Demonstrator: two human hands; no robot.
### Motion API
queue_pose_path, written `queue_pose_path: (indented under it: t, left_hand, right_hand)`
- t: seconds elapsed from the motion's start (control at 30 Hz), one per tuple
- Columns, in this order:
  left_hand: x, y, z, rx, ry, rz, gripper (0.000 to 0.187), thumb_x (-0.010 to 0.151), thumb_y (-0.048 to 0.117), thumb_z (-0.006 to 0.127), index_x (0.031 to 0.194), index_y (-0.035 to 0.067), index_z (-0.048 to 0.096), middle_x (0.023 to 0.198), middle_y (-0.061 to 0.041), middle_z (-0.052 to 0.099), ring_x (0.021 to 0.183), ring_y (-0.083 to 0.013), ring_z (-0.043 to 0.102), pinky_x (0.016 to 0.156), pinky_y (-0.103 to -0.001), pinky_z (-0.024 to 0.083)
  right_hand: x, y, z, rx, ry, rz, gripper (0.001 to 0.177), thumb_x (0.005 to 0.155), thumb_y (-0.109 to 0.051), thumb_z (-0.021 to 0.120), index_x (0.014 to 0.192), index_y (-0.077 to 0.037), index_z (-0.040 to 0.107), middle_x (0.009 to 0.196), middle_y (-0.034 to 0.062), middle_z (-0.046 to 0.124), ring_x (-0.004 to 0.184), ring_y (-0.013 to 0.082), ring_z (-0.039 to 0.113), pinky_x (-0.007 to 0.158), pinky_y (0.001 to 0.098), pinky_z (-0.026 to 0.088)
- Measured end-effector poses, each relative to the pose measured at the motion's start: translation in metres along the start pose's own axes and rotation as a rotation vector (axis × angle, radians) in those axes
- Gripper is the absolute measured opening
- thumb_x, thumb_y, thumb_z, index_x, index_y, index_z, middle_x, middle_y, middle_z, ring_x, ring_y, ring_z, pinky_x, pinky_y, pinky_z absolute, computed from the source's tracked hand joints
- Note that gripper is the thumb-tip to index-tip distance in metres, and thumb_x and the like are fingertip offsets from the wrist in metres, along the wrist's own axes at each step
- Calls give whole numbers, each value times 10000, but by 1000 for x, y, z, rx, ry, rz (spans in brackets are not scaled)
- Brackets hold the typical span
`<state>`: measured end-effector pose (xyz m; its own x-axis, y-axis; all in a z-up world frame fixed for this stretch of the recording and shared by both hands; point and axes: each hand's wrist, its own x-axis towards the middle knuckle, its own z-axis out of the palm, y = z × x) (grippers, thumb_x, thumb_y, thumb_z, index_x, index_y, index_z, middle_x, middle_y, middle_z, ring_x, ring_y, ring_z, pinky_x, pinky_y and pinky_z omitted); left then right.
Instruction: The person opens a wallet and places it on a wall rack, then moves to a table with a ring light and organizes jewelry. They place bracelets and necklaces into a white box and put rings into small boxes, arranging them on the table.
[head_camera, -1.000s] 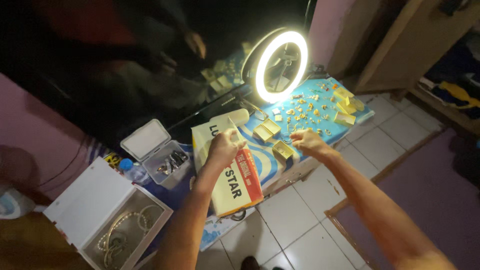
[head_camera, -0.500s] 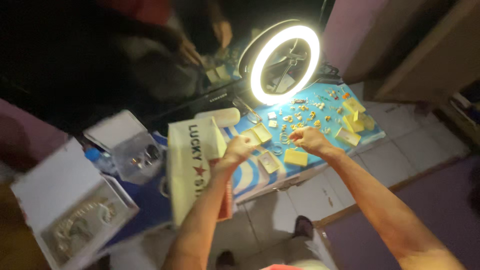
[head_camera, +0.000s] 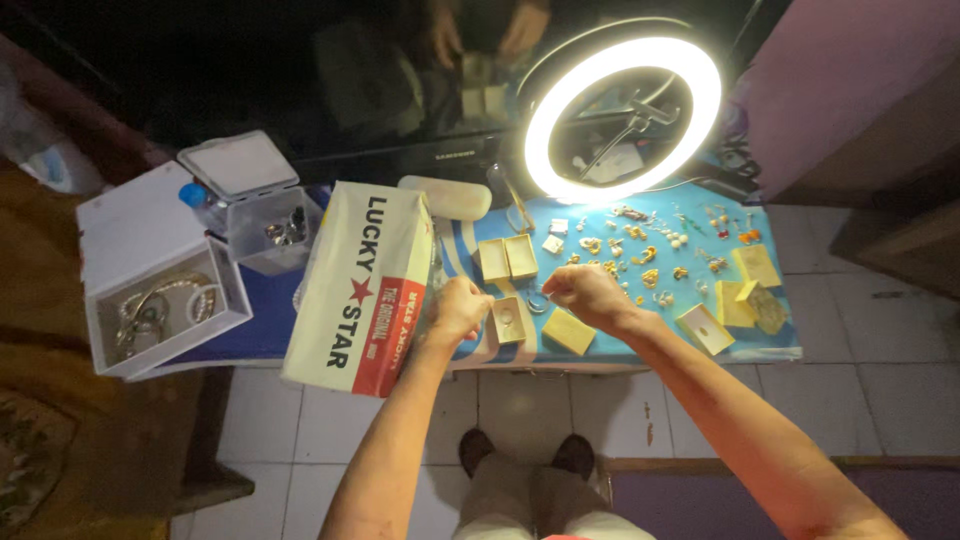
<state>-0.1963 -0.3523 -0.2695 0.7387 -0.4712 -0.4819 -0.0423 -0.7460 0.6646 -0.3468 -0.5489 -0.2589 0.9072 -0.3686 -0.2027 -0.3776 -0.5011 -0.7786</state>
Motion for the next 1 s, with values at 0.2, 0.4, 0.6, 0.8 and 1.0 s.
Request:
queue_pose_path:
  t: [0.2, 0.4, 0.6, 0.8, 1.0]
  left_hand:
    - [-13, -6, 10, 55, 22, -25, 304, 828, 295, 783, 838, -4, 729, 632, -129, 716, 493, -219, 706, 485, -313, 556]
    - [-5, -16, 38, -150, 75, -74, 289, 792, 195, 801, 966, 18, 652, 769, -150, 744, 509, -205, 716, 437, -326, 587]
    - [15, -24, 63, 14, 281, 59, 209, 735, 194, 800, 891, 86, 713, 921, -194, 745, 887, -388, 724, 755, -470, 586]
    - [40, -44, 79, -5, 239, 68, 182, 829, 124, 625, 992, 69, 683, 1057, -250, 709, 1042, -452, 670, 874, -537, 541]
    - [61, -53, 91, 4, 192, 194, 146, 771, 98, 631, 820, 37, 755, 936, -274, 718, 944, -424, 725, 849, -504, 574]
  right_hand:
    - [-3, -17, 23, -143, 22, -133, 152, 861, -130, 728, 1001, -101, 780, 961, 111, 769, 891, 260, 747, 806, 369, 583]
    - [-2, -36, 36, -280, -6, -206, 115, 825, -194, 739, 914, -125, 761, 980, 80, 683, 914, 302, 686, 798, 436, 545]
    - [4, -55, 54, -619, -102, -307, 138, 797, -249, 744, 908, -168, 759, 1063, 110, 603, 1056, 313, 613, 838, 435, 538]
    - [15, -43, 73, -791, 27, -518, 278, 775, -106, 650, 1031, -163, 740, 1109, 113, 615, 1063, 314, 614, 821, 427, 539]
    - [24, -28, 75, -839, -31, -545, 251, 785, -93, 620, 1018, -93, 713, 1068, 94, 610, 1053, 280, 612, 836, 407, 540]
